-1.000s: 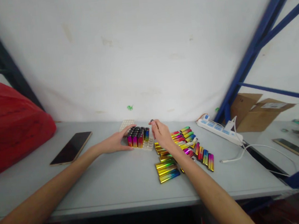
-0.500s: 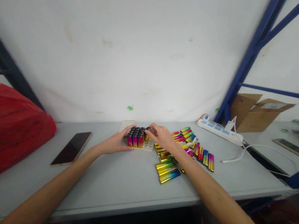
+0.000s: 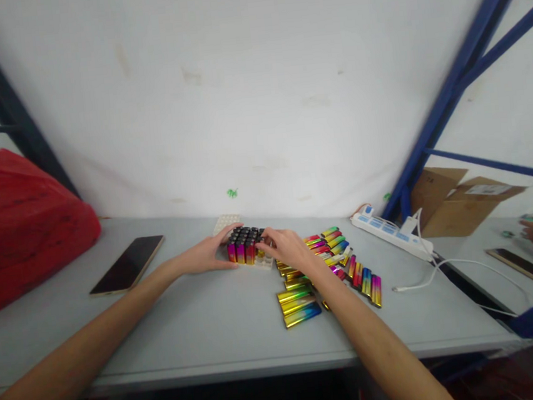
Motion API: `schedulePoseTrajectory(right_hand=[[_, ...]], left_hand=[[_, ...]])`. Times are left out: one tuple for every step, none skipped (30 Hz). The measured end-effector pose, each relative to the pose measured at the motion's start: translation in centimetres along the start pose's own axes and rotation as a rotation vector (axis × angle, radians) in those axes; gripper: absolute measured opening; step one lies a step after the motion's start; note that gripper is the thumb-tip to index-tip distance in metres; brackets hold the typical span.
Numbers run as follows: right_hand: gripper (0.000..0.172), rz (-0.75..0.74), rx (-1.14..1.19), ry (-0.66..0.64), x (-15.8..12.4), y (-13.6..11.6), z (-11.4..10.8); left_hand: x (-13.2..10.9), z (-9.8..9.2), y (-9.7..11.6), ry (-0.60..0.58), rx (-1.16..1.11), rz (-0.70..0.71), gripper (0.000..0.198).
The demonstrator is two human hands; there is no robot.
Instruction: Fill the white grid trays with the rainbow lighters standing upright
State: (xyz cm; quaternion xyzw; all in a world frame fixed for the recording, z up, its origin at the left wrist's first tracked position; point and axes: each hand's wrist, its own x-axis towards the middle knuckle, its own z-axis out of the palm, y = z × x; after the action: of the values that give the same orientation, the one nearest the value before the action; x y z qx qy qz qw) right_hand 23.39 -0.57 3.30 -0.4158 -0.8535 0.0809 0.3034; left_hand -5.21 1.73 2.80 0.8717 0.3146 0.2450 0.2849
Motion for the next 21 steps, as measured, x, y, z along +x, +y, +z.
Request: schedulePoseTrajectory(right_hand=[[0.031, -0.001, 0.004, -0.001, 0.0, 0.0, -0.1], [0.032, -0.002, 0.008, -0.003, 0.1, 0.1, -0.2], [0.033, -0.001, 0.012, -0.007, 0.1, 0.2, -0.2], [0.034, 0.004, 0.011, -0.014, 0.1, 0.3, -0.3], [0.036, 0.015, -0.001, -0.024, 0.1, 0.4, -0.3], [0.038, 0.031, -0.026, -0.037, 0.1, 0.4, -0.2], [0.040, 0.046, -0.064, -0.055, 0.1, 0.5, -0.2], [0.042, 0.059, -0.106, -0.074, 0.1, 0.5, -0.1], [0.044, 0.066, -0.143, -0.092, 0.0, 0.4, 0.0], [0.044, 0.068, -0.170, -0.106, 0.0, 0.4, 0.1], [0.045, 0.066, -0.185, -0.113, 0.0, 0.3, 0.1], [0.045, 0.063, -0.191, -0.111, 0.0, 0.3, 0.0], [0.047, 0.062, -0.194, -0.100, 0.0, 0.4, -0.1], [0.048, 0.063, -0.195, -0.084, -0.1, 0.4, -0.4], [0.049, 0.066, -0.199, -0.065, -0.1, 0.6, -0.7], [0.048, 0.066, -0.207, -0.050, -0.1, 0.8, -1.1], [0.044, 0.061, -0.217, -0.041, -0.1, 1.1, -1.6], [0.037, 0.051, -0.231, -0.041, -0.2, 1.4, -2.1], [0.027, 0.034, -0.245, -0.055, -0.3, 1.8, -2.6], [0.019, 0.016, -0.254, -0.083, -0.4, 2.2, -3.1], [0.015, 0.004, -0.253, -0.121, -0.5, 2.6, -3.5]], left_hand=[[0.0, 0.0, 0.0, -0.002, 0.004, 0.000, 0.110], [0.0, 0.0, -0.1, -0.003, 0.007, -0.001, 0.110], [0.0, 0.0, -0.1, -0.006, 0.010, 0.000, 0.110], [0.0, 0.0, -0.1, -0.008, 0.011, 0.001, 0.110], [0.0, 0.0, -0.1, -0.010, 0.011, 0.005, 0.110], [0.0, 0.0, -0.1, -0.009, 0.011, 0.006, 0.110], [0.0, 0.0, -0.1, -0.007, 0.011, 0.006, 0.109], [0.0, 0.0, 0.0, -0.006, 0.012, 0.004, 0.109], [0.0, 0.0, 0.0, -0.004, 0.012, 0.002, 0.109], [0.0, 0.0, 0.1, -0.003, 0.013, 0.000, 0.108], [0.0, 0.0, 0.1, -0.004, 0.013, 0.000, 0.108], [0.0, 0.0, 0.2, -0.007, 0.011, 0.001, 0.109], [0.0, 0.0, 0.2, -0.010, 0.009, 0.004, 0.109], [0.0, 0.0, 0.1, -0.011, 0.007, 0.006, 0.108], [0.0, 0.0, 0.1, -0.012, 0.008, 0.007, 0.108], [0.0, 0.0, 0.1, -0.012, 0.009, 0.006, 0.108], [0.0, 0.0, 0.1, -0.010, 0.011, 0.006, 0.108], [0.0, 0.0, 0.0, -0.008, 0.012, 0.006, 0.108], [0.0, 0.0, 0.0, -0.008, 0.011, 0.006, 0.108], [0.0, 0.0, 0.0, -0.009, 0.007, 0.008, 0.109], [0.0, 0.0, 0.0, -0.011, 0.003, 0.010, 0.109]])
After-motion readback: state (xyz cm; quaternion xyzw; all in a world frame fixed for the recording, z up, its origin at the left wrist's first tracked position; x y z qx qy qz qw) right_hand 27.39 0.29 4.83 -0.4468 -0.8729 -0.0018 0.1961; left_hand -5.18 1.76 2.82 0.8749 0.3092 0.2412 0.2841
